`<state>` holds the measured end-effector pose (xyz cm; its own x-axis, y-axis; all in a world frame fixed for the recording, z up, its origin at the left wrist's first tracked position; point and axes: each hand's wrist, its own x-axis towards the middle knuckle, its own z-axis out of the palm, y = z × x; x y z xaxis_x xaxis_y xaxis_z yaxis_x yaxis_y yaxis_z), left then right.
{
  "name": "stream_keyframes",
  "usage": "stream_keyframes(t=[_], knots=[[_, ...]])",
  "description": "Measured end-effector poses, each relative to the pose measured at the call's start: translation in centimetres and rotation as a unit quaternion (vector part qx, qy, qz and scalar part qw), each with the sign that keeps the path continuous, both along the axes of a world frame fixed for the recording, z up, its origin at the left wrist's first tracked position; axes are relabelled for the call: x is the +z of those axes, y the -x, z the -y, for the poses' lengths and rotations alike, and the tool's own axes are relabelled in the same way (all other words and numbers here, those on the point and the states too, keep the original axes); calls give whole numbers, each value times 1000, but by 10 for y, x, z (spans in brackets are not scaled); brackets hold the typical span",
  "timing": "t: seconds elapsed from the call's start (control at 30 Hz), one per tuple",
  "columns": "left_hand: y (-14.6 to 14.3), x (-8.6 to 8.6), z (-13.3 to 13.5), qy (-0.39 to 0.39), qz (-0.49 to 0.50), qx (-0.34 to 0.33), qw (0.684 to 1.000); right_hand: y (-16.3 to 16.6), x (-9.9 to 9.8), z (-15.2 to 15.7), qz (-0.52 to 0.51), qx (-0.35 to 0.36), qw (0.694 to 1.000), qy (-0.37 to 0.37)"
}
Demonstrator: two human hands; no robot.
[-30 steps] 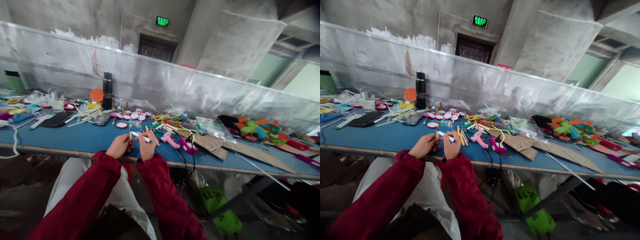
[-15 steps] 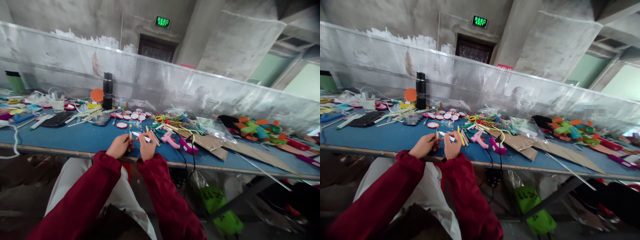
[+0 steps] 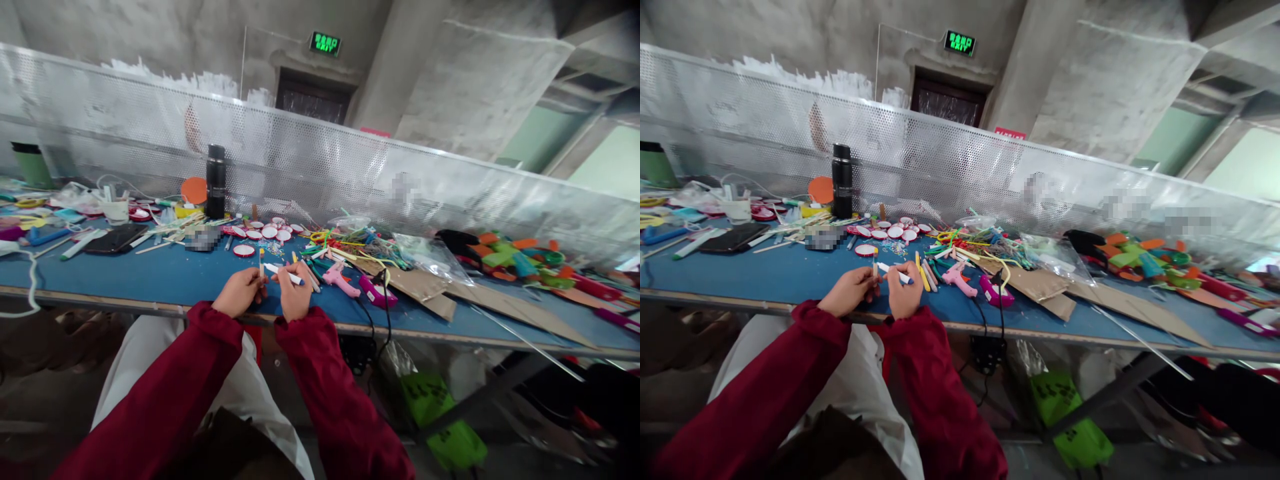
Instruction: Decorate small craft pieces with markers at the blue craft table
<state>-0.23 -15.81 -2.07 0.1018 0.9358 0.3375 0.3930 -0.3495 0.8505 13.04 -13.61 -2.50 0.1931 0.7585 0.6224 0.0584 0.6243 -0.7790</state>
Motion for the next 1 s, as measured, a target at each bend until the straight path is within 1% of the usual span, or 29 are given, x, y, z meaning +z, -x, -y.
stream_keyframes(t=[0.07, 0.2, 0.37, 0.5, 0.67, 0.83, 1.0], knots=[[0, 0, 0, 2, 3, -1, 1000, 0, -1, 0, 0, 2, 1000, 4], [0, 1, 1, 1, 3, -3, 1000, 0, -1, -2, -4, -24, 1000, -7], [0, 1, 0, 2, -4, -1, 1000, 1, 0, -1, -4, 0, 1000, -5], [1, 0, 0, 0, -3, -1, 1000, 1, 2, 1, -5, -30, 999, -12], [0, 2, 1, 2, -8, 4, 1000, 1, 1, 0, -7, 5, 1000, -2], [-1, 4, 3, 4, -5, 4, 1000, 1, 0, -1, -8, -12, 1000, 4], [-2, 6, 5, 7, -13, 12, 1000, 1, 1, 0, -2, 21, 1000, 8]])
